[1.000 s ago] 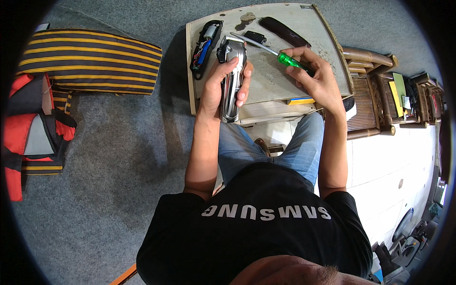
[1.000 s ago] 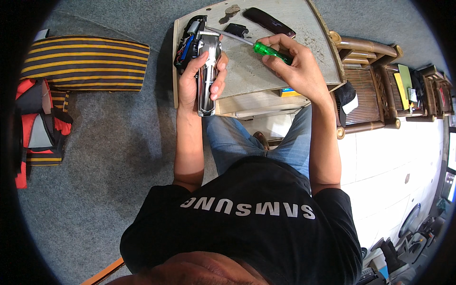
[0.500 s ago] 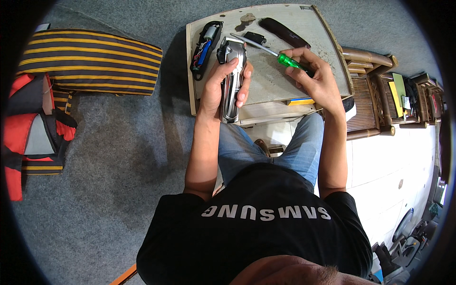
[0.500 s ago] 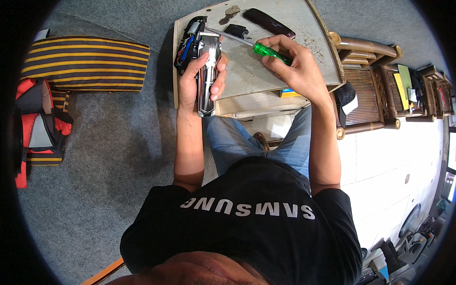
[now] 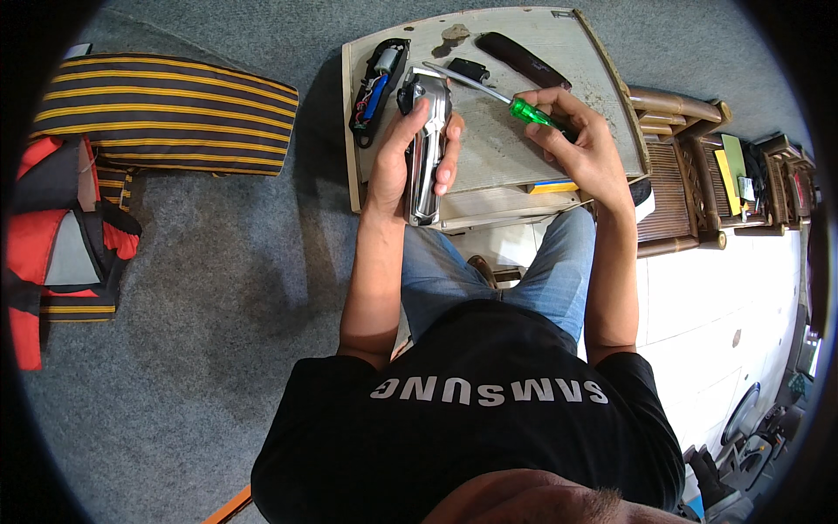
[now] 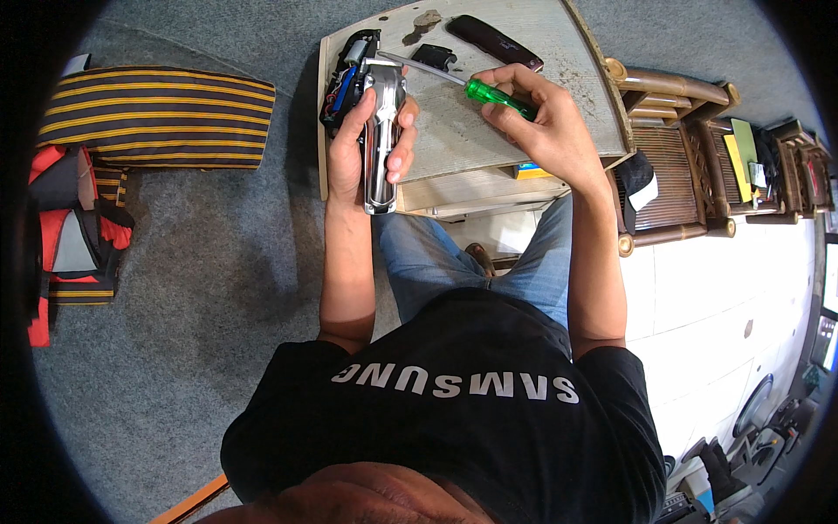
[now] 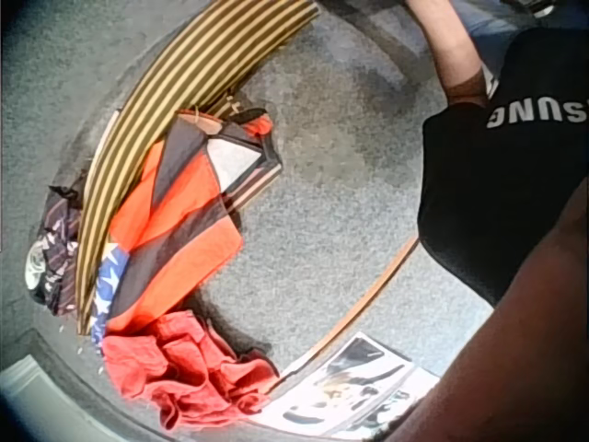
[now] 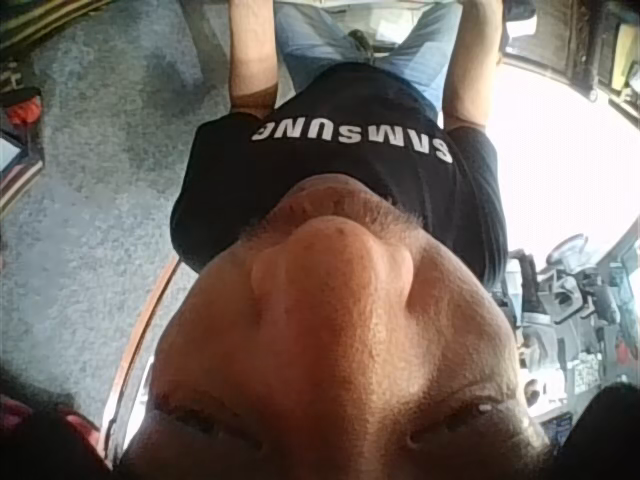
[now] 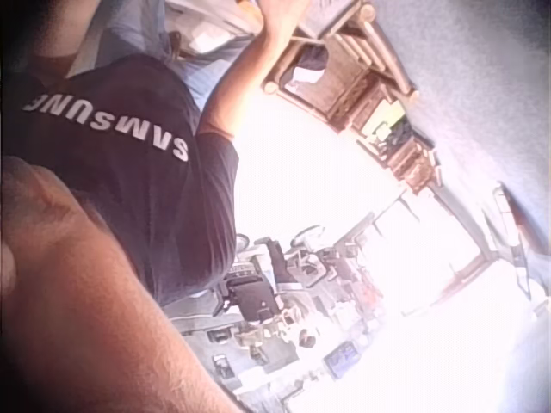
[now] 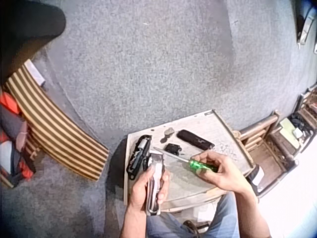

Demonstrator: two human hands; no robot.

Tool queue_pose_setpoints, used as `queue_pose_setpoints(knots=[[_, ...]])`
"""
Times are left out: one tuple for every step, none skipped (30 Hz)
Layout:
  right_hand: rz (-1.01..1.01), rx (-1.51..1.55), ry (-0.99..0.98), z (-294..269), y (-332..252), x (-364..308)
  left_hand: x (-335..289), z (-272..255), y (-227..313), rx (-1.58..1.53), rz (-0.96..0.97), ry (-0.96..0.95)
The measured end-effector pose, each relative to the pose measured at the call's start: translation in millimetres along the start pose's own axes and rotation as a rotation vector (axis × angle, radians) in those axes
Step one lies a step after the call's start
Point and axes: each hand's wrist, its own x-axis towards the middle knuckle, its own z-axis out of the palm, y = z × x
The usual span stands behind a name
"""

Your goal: The person unscrews the blade housing from a hair clipper using a screwdriver, removes the blades and internal parts, and then uses a screwdriver to begin reassembling the clipper.

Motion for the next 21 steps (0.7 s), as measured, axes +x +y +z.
queue_pose_setpoints(knots=[[-0.003,-0.007,0.0,-0.2,-0.2,0.0,0.5,-1.5,-0.4,-0.004,0.001,0.002],[-0.007,-0.014,0.001,-0.3,-0.3,0.0,0.8,-2.9,-0.7,-0.008,0.002,0.004],[-0.001,-0.007,-0.002,-0.5,-0.1,0.1,0.8,-4.6,-0.8,-0.021,0.006,-0.009],[0.004,-0.001,-0.005,-0.7,0.2,0.1,0.5,-6.4,-0.7,-0.035,0.009,-0.023],[0.01,0.005,-0.008,-0.8,0.4,0.1,0.5,-7.8,-1.0,-0.049,0.013,-0.036],[0.002,0.002,-0.005,-0.4,0.6,0.0,0.7,-8.5,-1.8,-0.062,0.024,-0.031],[-0.005,-0.001,-0.003,0.0,0.8,0.0,1.2,-8.8,-3.0,-0.076,0.036,-0.027],[-0.013,-0.004,0.0,0.3,0.8,0.0,1.6,-8.8,-3.8,-0.09,0.047,-0.023],[-0.013,0.0,-0.001,0.3,1.0,0.1,2.0,-8.3,-4.1,-0.103,0.055,-0.035],[-0.013,0.003,-0.001,0.2,1.2,0.2,2.5,-7.6,-4.1,-0.116,0.064,-0.047],[-0.013,0.007,-0.001,0.0,1.4,0.3,2.8,-7.2,-4.0,-0.13,0.072,-0.059],[-0.012,0.004,-0.002,-0.1,1.7,0.3,2.9,-7.2,-3.8,-0.129,0.068,-0.053],[-0.011,0.0,-0.003,-0.3,2.0,0.3,2.9,-7.2,-3.5,-0.128,0.064,-0.048],[-0.009,-0.003,-0.004,-0.3,2.1,0.2,3.0,-7.1,-3.2,-0.127,0.061,-0.042],[-0.01,0.001,-0.002,-0.3,2.1,0.3,3.2,-6.5,-3.2,-0.14,0.05,-0.026],[-0.01,0.004,0.0,-0.2,2.1,0.3,3.6,-5.5,-3.3,-0.152,0.039,-0.01],[-0.011,0.008,0.001,-0.1,2.0,0.3,3.8,-4.8,-3.3,-0.165,0.029,0.005],[-0.013,0.008,0.001,-0.1,2.2,0.3,3.8,-4.6,-3.2,-0.159,0.024,0.001],[-0.016,0.008,0.001,-0.1,2.6,0.1,3.8,-4.5,-3.2,-0.153,0.019,-0.003],[-0.018,0.008,0.001,-0.2,2.8,0.1,3.8,-4.4,-3.1,-0.148,0.014,-0.006],[-0.016,0.009,0.0,-0.2,2.0,0.0,3.7,-4.1,-3.0,-0.143,0.012,-0.003]])
